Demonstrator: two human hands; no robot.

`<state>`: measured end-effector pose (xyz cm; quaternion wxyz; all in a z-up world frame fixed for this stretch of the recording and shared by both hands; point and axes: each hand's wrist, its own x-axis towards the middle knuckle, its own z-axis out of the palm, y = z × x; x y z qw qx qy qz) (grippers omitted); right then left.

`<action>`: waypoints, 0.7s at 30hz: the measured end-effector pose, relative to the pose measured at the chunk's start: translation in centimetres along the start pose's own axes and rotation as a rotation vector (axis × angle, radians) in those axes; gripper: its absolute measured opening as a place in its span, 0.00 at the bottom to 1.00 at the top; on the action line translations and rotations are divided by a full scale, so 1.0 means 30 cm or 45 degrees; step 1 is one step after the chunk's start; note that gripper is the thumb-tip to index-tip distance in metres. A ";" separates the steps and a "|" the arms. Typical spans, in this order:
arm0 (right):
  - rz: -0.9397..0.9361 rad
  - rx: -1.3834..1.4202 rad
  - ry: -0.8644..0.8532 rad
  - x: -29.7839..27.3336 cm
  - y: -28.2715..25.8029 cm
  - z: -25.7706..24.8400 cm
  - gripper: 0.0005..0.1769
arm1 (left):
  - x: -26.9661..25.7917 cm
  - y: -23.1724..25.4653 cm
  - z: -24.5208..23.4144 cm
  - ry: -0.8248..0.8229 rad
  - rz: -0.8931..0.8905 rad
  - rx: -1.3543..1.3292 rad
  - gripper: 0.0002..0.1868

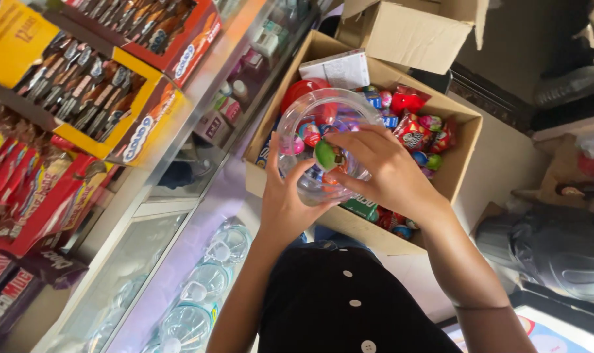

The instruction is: The person opens a clear plastic jar with a red lid, then fills it with colorful wrapped candies from a cardboard box. The person places the lid back on the jar after filling it.

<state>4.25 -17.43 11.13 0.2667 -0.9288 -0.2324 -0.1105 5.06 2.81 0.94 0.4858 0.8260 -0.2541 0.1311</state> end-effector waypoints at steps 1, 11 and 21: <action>-0.010 0.003 -0.003 0.000 0.002 -0.001 0.33 | -0.001 -0.003 -0.005 0.008 -0.003 0.006 0.47; 0.453 0.363 0.436 -0.194 0.309 -0.011 0.10 | -0.011 -0.033 -0.004 0.004 -0.029 -0.077 0.48; 1.209 -0.198 0.034 -0.681 1.136 0.609 0.14 | 0.008 -0.024 0.028 -0.076 -0.031 -0.053 0.47</action>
